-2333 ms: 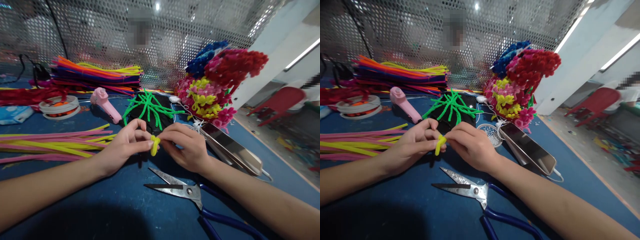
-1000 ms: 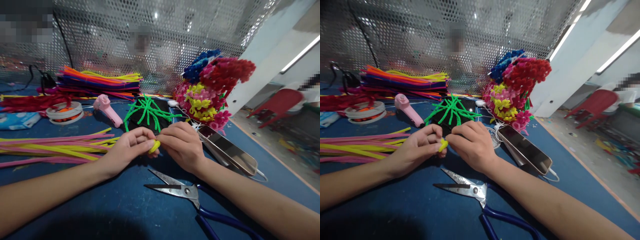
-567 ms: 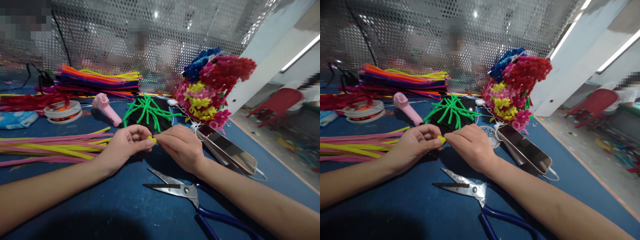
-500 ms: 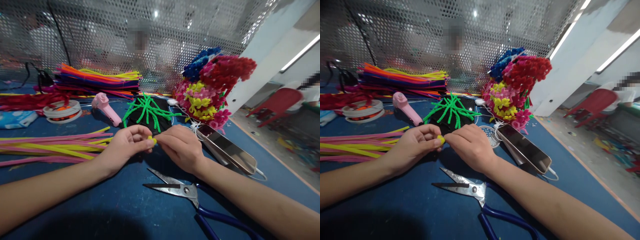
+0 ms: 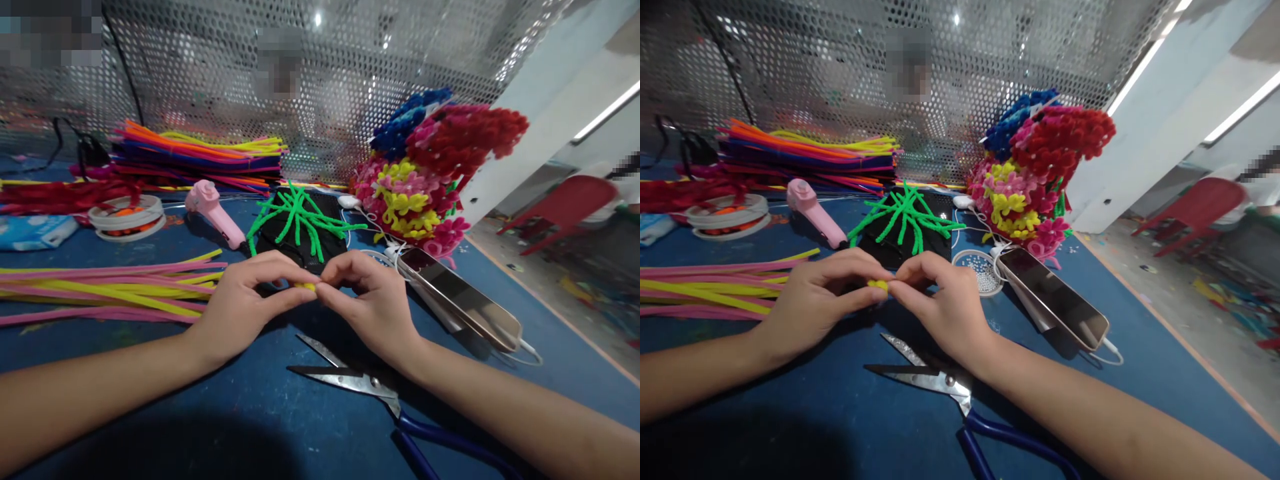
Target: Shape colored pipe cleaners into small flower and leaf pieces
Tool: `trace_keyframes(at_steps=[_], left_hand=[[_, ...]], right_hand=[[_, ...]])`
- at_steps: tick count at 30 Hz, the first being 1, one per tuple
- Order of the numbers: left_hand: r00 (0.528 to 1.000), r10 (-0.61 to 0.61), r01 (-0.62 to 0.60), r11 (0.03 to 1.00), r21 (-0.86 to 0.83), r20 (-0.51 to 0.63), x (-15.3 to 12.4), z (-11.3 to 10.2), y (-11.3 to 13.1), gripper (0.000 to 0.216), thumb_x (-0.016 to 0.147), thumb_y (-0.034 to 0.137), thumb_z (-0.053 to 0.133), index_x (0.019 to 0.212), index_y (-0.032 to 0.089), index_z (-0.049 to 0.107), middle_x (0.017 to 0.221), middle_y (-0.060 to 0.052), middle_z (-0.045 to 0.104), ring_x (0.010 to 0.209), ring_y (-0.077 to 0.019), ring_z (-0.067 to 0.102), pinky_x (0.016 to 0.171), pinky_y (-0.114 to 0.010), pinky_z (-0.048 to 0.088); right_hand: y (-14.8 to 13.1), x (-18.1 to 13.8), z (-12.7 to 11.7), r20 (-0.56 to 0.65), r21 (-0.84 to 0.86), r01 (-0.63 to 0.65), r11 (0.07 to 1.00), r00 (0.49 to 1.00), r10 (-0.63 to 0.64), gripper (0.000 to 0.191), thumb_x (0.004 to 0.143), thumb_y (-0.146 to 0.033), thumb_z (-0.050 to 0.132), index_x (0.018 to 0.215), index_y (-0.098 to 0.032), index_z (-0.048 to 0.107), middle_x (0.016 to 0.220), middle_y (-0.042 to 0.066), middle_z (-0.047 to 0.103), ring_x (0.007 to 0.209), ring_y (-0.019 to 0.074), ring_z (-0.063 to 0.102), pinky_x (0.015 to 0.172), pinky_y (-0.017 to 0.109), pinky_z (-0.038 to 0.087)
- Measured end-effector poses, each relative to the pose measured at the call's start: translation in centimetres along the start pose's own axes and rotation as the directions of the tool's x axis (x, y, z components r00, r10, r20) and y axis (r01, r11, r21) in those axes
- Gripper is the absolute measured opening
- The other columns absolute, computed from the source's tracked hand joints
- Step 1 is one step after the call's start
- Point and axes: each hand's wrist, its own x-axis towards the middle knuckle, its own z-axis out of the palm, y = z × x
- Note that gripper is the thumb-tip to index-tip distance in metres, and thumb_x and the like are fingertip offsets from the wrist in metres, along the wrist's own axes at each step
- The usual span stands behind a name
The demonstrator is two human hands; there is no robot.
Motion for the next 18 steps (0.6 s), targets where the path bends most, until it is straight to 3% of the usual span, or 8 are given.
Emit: trace_keyframes(at_steps=[4,8,11,14,16,18], left_hand=[[0.998,-0.06,0.06,0.998,-0.033,-0.007,0.2,0.0,-0.2,0.006,0.069,0.024,0.066,0.073,0.021,0.07,0.077,0.0,0.064,0.073,-0.0128,0.057,0.067,-0.023,0.044],[0.98,-0.199,0.198,0.956,-0.218,0.019,0.7,0.0,-1.0,0.008,0.068,0.025,0.067,0.075,0.021,0.07,0.079,0.0,0.064,0.074,-0.0125,0.057,0.07,-0.025,0.045],[0.981,-0.193,0.191,0.925,-0.327,0.027,1.0,0.0,-1.4,0.006,0.067,0.025,0.069,0.071,0.021,0.071,0.085,0.0,0.06,0.078,-0.0111,0.056,0.072,-0.023,0.044],[0.978,-0.197,0.208,0.89,-0.405,0.07,1.0,0.0,-1.6,0.006,0.068,0.025,0.068,0.073,0.022,0.07,0.082,0.0,0.061,0.076,-0.0105,0.056,0.071,-0.023,0.045],[0.975,-0.209,0.221,0.87,-0.442,0.075,1.0,0.1,-1.6,0.007,0.069,0.025,0.068,0.074,0.023,0.07,0.078,0.001,0.063,0.072,-0.0104,0.057,0.07,-0.023,0.045],[0.977,-0.21,0.208,0.878,-0.431,0.044,1.0,0.1,-1.7,0.007,0.068,0.025,0.068,0.075,0.023,0.069,0.078,0.001,0.066,0.072,-0.0107,0.058,0.07,-0.023,0.045]], right_hand=[[0.5,0.4,0.1,0.138,0.218,-0.217,0.951,0.972,0.19,0.014,0.071,-0.023,0.064,0.072,-0.016,0.052,0.062,-0.004,0.054,0.053,0.0053,0.05,0.047,0.017,0.041],[0.9,0.8,0.4,0.381,0.436,-0.481,0.761,0.864,0.328,0.017,0.075,-0.028,0.06,0.085,-0.016,0.054,0.072,0.0,0.055,0.062,0.0083,0.054,0.046,0.018,0.044],[0.8,0.9,0.6,0.545,0.535,-0.616,0.578,0.774,0.322,0.017,0.079,-0.029,0.054,0.089,-0.015,0.056,0.08,0.004,0.058,0.073,0.0118,0.058,0.048,0.019,0.047],[0.6,0.8,0.6,0.661,0.598,-0.71,0.371,0.699,0.272,0.017,0.083,-0.03,0.05,0.085,-0.014,0.056,0.077,0.004,0.059,0.064,0.0089,0.056,0.046,0.017,0.045],[0.6,0.8,0.6,0.699,0.615,-0.746,0.254,0.666,0.263,0.014,0.083,-0.027,0.05,0.081,-0.014,0.056,0.072,0.001,0.058,0.056,0.0055,0.053,0.043,0.015,0.042],[0.7,0.9,0.5,0.702,0.627,-0.754,0.197,0.656,0.276,0.011,0.082,-0.022,0.052,0.076,-0.014,0.057,0.065,-0.001,0.058,0.05,0.003,0.048,0.041,0.012,0.037]])
